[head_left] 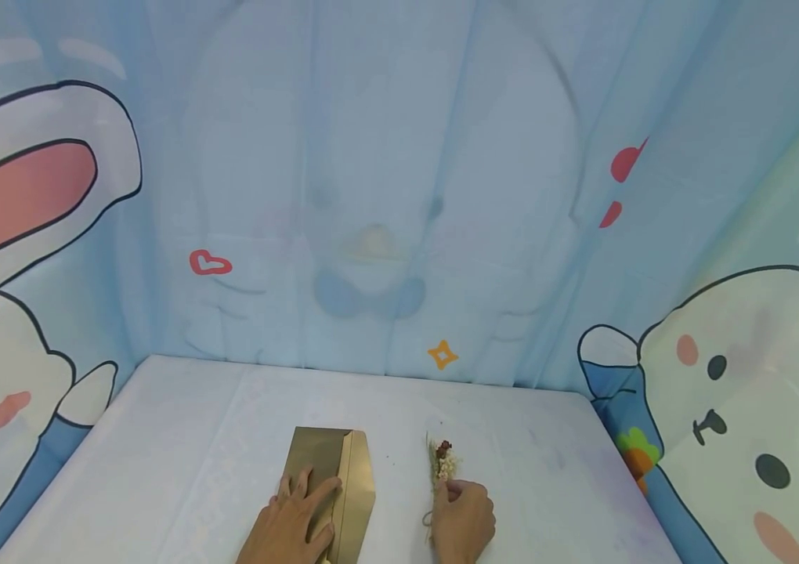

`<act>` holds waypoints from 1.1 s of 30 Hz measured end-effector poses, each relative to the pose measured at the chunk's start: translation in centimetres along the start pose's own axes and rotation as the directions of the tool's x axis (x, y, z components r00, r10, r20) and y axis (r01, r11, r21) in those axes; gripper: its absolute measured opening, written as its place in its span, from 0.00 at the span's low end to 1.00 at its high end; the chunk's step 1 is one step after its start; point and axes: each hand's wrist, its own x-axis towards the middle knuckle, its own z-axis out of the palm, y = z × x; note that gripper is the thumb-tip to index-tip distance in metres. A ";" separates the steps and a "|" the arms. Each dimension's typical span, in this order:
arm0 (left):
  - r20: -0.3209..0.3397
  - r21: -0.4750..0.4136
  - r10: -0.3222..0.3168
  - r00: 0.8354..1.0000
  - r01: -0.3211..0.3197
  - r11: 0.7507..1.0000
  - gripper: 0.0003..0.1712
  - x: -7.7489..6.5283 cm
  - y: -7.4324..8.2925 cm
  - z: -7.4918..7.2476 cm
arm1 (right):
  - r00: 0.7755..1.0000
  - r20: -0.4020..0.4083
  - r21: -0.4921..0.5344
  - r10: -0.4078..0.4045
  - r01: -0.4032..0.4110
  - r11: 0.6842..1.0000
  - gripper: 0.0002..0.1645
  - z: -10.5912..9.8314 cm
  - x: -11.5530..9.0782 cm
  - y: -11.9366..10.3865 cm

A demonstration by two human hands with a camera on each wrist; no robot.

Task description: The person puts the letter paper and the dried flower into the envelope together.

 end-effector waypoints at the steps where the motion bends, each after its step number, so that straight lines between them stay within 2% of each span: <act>1: -0.001 0.000 0.001 1.000 -0.001 1.000 0.32 0.0 0.0 0.0 | 1.000 0.002 0.001 0.003 -0.003 1.000 0.10 0.0 0.0 0.0; 7: -0.002 -0.005 0.002 1.000 -0.002 1.000 0.31 -0.1 0.0 -0.1 | 1.000 -0.010 0.025 0.001 0.000 1.000 0.09 -0.1 -0.1 -0.2; 12: 0.005 -0.005 -0.003 1.000 0.003 1.000 0.31 -0.1 0.0 -0.1 | 0.999 -0.013 0.075 -0.042 0.043 0.996 0.09 -0.1 -0.8 -1.0; 21: 0.014 0.000 0.016 1.000 -0.016 1.000 0.32 0.0 -0.2 -0.1 | 0.996 0.005 0.101 -0.089 0.088 0.991 0.07 0.9 -2.2 -2.8; 33: 0.047 0.004 0.011 0.999 -0.011 1.000 0.33 0.4 -0.4 -0.3 | 0.985 0.004 0.135 -0.172 0.170 0.976 0.04 2.0 -3.6 -4.2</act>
